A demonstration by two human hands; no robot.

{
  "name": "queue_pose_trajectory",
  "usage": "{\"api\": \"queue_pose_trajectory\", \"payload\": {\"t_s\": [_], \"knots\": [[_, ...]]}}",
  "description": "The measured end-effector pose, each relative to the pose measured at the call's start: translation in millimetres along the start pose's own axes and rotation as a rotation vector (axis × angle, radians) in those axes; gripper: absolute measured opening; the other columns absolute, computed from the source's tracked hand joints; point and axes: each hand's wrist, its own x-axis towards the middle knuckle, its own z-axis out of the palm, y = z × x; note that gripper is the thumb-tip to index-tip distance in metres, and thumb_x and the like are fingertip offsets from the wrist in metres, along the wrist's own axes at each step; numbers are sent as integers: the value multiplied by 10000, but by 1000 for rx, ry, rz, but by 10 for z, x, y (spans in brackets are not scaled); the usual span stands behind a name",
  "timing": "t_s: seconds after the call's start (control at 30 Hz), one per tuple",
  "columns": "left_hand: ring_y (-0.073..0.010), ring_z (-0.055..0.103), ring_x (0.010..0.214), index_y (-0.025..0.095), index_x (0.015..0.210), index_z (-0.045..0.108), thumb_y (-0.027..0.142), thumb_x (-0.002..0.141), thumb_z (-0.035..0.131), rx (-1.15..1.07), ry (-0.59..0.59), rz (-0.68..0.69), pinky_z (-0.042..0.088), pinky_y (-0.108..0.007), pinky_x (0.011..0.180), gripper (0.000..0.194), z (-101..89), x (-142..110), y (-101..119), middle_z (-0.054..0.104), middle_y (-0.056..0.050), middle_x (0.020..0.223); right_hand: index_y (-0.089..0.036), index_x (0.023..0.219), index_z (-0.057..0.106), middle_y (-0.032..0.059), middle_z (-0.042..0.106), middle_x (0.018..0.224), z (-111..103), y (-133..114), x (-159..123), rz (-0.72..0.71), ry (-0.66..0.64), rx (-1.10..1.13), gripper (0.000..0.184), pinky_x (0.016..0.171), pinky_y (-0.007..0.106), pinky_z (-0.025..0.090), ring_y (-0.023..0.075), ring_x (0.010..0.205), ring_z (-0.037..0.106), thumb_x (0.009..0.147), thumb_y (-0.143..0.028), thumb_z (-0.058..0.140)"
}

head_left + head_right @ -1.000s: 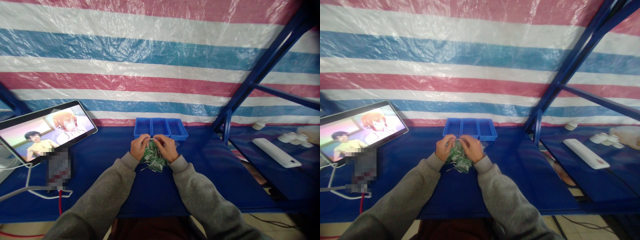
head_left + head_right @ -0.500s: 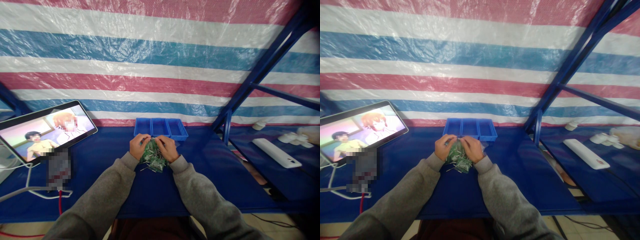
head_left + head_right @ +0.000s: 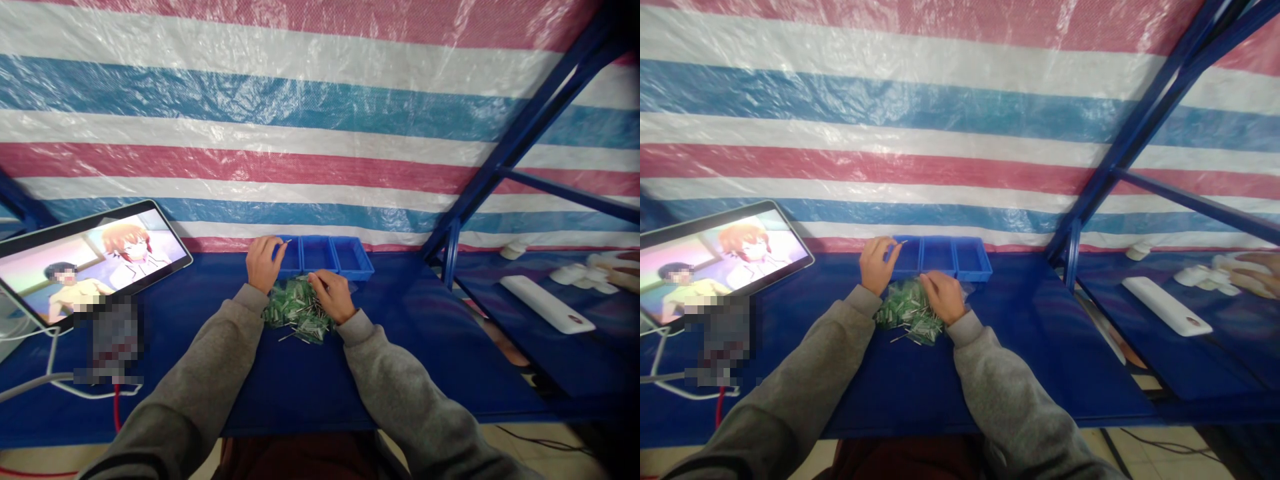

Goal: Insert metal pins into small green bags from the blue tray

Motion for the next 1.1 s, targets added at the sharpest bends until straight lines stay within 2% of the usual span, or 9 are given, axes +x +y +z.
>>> {"api": "queue_pose_trajectory", "payload": {"t_s": [0.1, 0.2, 0.3, 0.4, 0.47, 0.67, 0.87, 1.1], "knots": [[-226, 478, 1070, 184, 1124, 538, 348, 872, 467, 16, -99, -26, 347, -367, 925, 308, -4, 24, 26, 559, -94, 1105, -189, 744, 602, 36, 604, 675, 2, 1, 0, 4, -2, -2, 358, 637, 260, 398, 150, 643, 550, 925, -363, 347], [-235, 451, 1112, 184, 1180, 497, 335, 873, 460, 41, -104, -75, 337, -372, 933, 344, -33, -66, 34, 521, -100, 1159, -189, 752, 609, 40, 618, 696, 11, 8, 2, 5, 7, 1, 354, 643, 263, 405, 154, 659, 560, 922, -369, 355], [-213, 500, 1021, 185, 1023, 575, 315, 871, 461, 57, -154, -55, 366, -342, 882, 231, -58, -192, 5, 567, -76, 1036, -189, 763, 612, 40, 624, 709, 26, 28, 7, 3, 10, -6, 333, 642, 263, 407, 156, 669, 565, 915, -367, 375], [-169, 534, 766, 183, 785, 593, 351, 854, 491, 80, -323, 23, 392, -286, 735, 209, -59, -295, -25, 577, -31, 743, -190, 764, 613, 36, 621, 696, 38, 51, 11, 9, 6, -31, 318, 619, 261, 403, 153, 644, 554, 909, -366, 390], [-160, 511, 682, 183, 710, 577, 404, 831, 521, 114, -407, 76, 377, -273, 670, 258, -53, -340, -32, 548, -21, 659, -192, 762, 613, 35, 619, 692, 42, 62, 12, 13, 4, -41, 313, 611, 259, 400, 152, 634, 548, 906, -365, 396], [-174, 523, 762, 186, 785, 589, 442, 819, 536, 111, -580, 226, 359, -291, 692, 264, -65, -377, -32, 584, -35, 758, -193, 768, 607, 35, 617, 690, 39, 59, 15, 16, 0, -38, 314, 608, 257, 394, 153, 633, 546, 907, -372, 390], [-171, 525, 778, 186, 783, 592, 428, 826, 533, 76, -643, 248, 355, -289, 698, 252, -67, -388, -59, 594, -33, 778, -190, 764, 602, 36, 616, 695, 41, 46, 15, 13, -11, -43, 296, 618, 259, 394, 154, 640, 547, 906, -346, 396], [-159, 523, 764, 181, 776, 591, 424, 837, 521, 44, -675, 210, 352, -275, 694, 260, -44, -407, -92, 590, -23, 756, -182, 761, 598, 32, 615, 696, 52, 53, 8, 8, -22, -43, 271, 617, 247, 379, 146, 634, 539, 901, -323, 415]]}}
